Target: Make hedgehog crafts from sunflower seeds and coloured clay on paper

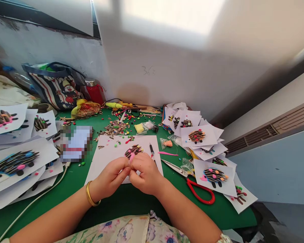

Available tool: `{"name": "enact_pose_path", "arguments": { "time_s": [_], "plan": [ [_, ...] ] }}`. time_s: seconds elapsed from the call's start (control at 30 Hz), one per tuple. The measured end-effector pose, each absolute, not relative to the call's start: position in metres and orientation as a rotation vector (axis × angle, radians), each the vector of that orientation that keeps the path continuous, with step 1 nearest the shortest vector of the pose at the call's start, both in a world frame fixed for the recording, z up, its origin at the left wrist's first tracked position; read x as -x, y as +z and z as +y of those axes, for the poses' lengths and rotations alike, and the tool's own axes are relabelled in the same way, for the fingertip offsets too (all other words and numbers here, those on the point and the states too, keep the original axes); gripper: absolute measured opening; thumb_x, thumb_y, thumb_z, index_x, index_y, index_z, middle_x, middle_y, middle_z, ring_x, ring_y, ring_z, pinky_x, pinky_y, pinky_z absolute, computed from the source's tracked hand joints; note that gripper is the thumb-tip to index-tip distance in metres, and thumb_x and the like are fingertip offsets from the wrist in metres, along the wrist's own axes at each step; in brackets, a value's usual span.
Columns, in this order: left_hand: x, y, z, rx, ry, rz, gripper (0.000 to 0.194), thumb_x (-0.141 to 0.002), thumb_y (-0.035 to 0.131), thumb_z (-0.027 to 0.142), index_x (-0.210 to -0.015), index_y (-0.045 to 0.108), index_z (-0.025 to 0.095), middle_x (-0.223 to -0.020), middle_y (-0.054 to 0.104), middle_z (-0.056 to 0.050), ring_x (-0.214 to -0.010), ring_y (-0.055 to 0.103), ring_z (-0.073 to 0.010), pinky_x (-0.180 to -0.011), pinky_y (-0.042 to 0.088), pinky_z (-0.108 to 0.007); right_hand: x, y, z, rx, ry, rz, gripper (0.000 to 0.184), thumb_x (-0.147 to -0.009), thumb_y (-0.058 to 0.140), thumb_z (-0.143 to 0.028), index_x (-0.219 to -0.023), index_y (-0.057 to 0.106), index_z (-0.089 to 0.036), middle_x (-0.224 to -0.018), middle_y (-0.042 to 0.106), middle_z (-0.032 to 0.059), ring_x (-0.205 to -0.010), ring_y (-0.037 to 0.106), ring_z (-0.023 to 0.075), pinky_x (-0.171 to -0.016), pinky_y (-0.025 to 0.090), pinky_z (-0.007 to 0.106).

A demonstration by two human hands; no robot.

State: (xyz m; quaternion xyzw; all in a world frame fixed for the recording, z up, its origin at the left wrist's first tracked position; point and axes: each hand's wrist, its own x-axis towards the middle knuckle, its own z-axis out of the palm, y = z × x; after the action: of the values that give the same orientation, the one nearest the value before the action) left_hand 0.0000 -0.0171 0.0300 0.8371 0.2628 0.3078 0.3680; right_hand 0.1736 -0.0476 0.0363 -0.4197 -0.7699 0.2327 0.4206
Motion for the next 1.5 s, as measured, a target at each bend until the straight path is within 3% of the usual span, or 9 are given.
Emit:
{"name": "enact_pose_path", "arguments": {
  "time_s": [0.33, 0.53, 0.63, 0.73, 0.8, 0.93, 1.13, 1.3, 1.5],
  "plan": [
    [-0.003, 0.029, -0.022, -2.063, 0.907, 0.634, 0.024, -0.096, 0.040, 0.020, -0.073, 0.043, 0.021, -0.067, 0.048, 0.002, -0.062, 0.043, -0.0124, -0.059, 0.038, -0.024, -0.168, 0.040, -0.049, 0.929, 0.886, -1.737, 0.020, -0.080, 0.049, -0.016, -0.062, 0.041, -0.022, -0.066, 0.047, -0.0016, -0.066, 0.046, 0.0139, -0.061, 0.039, 0.027],
    [0.000, 0.028, -0.019, -2.360, 1.170, 0.718, 0.020, -0.088, 0.048, 0.009, -0.072, 0.044, 0.020, -0.067, 0.049, 0.001, -0.064, 0.041, -0.0141, -0.060, 0.033, -0.028, -0.176, 0.047, -0.048, 1.044, 0.594, -1.770, 0.020, -0.077, 0.048, -0.014, -0.061, 0.038, -0.022, -0.062, 0.042, -0.0020, -0.064, 0.041, 0.0148, -0.061, 0.035, 0.030],
    [0.000, 0.029, -0.019, -2.181, 1.097, 0.778, 0.019, -0.089, 0.048, 0.011, -0.072, 0.047, 0.020, -0.068, 0.051, 0.001, -0.064, 0.044, -0.0127, -0.061, 0.037, -0.026, -0.179, 0.048, -0.046, 1.036, 0.582, -1.796, 0.020, -0.080, 0.049, -0.016, -0.063, 0.040, -0.022, -0.063, 0.045, -0.0015, -0.065, 0.043, 0.0152, -0.062, 0.037, 0.031],
    [-0.002, 0.032, -0.018, -1.883, 1.035, 0.862, 0.019, -0.088, 0.051, 0.016, -0.070, 0.050, 0.019, -0.069, 0.055, 0.001, -0.065, 0.049, -0.0121, -0.064, 0.042, -0.025, -0.184, 0.046, -0.045, 1.035, 0.630, -1.769, 0.014, -0.085, 0.051, -0.019, -0.071, 0.048, -0.023, -0.071, 0.051, 0.0000, -0.071, 0.050, 0.0165, -0.068, 0.044, 0.032],
    [-0.003, 0.034, -0.016, -1.735, 1.022, 0.901, 0.019, -0.085, 0.055, 0.019, -0.067, 0.050, 0.019, -0.067, 0.055, 0.001, -0.065, 0.051, -0.0123, -0.064, 0.043, -0.026, -0.188, 0.043, -0.043, 1.032, 0.572, -1.760, 0.006, -0.085, 0.058, -0.025, -0.091, 0.057, -0.023, -0.090, 0.059, 0.0042, -0.089, 0.057, 0.0205, -0.082, 0.048, 0.038],
    [-0.003, 0.038, -0.011, -1.567, 0.918, 0.854, 0.018, -0.081, 0.059, 0.020, -0.065, 0.051, 0.019, -0.064, 0.055, 0.002, -0.062, 0.050, -0.0115, -0.061, 0.043, -0.025, -0.198, 0.033, -0.038, 1.018, 0.576, -1.957, 0.073, -0.076, 0.077, -0.045, -0.138, 0.044, -0.027, -0.145, 0.044, 0.0114, -0.135, 0.041, 0.0306, -0.112, 0.035, 0.049],
    [-0.003, 0.033, -0.005, -1.380, 0.970, 0.855, 0.020, -0.078, 0.068, 0.023, -0.076, 0.048, 0.021, -0.071, 0.057, 0.003, -0.064, 0.053, -0.0116, -0.061, 0.046, -0.024, -0.202, 0.024, -0.031, 1.086, 0.569, -1.938, 0.038, -0.086, 0.066, -0.024, -0.123, 0.059, -0.028, -0.116, 0.067, 0.0066, -0.108, 0.061, 0.0226, -0.096, 0.049, 0.041],
    [0.001, 0.021, -0.002, -1.623, 1.048, 0.936, 0.004, -0.081, 0.065, 0.020, -0.077, 0.063, 0.019, -0.077, 0.065, -0.002, -0.074, 0.060, -0.0148, -0.070, 0.051, -0.027, -0.202, 0.024, -0.031, 1.121, 0.530, -1.871, 0.035, -0.084, 0.068, -0.023, -0.118, 0.059, -0.026, -0.111, 0.067, 0.0069, -0.104, 0.062, 0.0220, -0.094, 0.051, 0.040],
    [0.003, 0.021, -0.001, -1.915, 1.055, 0.928, 0.023, -0.087, 0.056, 0.016, -0.093, 0.076, 0.024, -0.089, 0.071, -0.005, -0.083, 0.065, -0.0167, -0.078, 0.054, -0.029, -0.198, 0.023, -0.033, 1.203, 0.498, -1.861, 0.033, -0.082, 0.071, -0.028, -0.112, 0.057, -0.023, -0.107, 0.065, 0.0072, -0.101, 0.062, 0.0218, -0.089, 0.052, 0.038]
  ]
}}
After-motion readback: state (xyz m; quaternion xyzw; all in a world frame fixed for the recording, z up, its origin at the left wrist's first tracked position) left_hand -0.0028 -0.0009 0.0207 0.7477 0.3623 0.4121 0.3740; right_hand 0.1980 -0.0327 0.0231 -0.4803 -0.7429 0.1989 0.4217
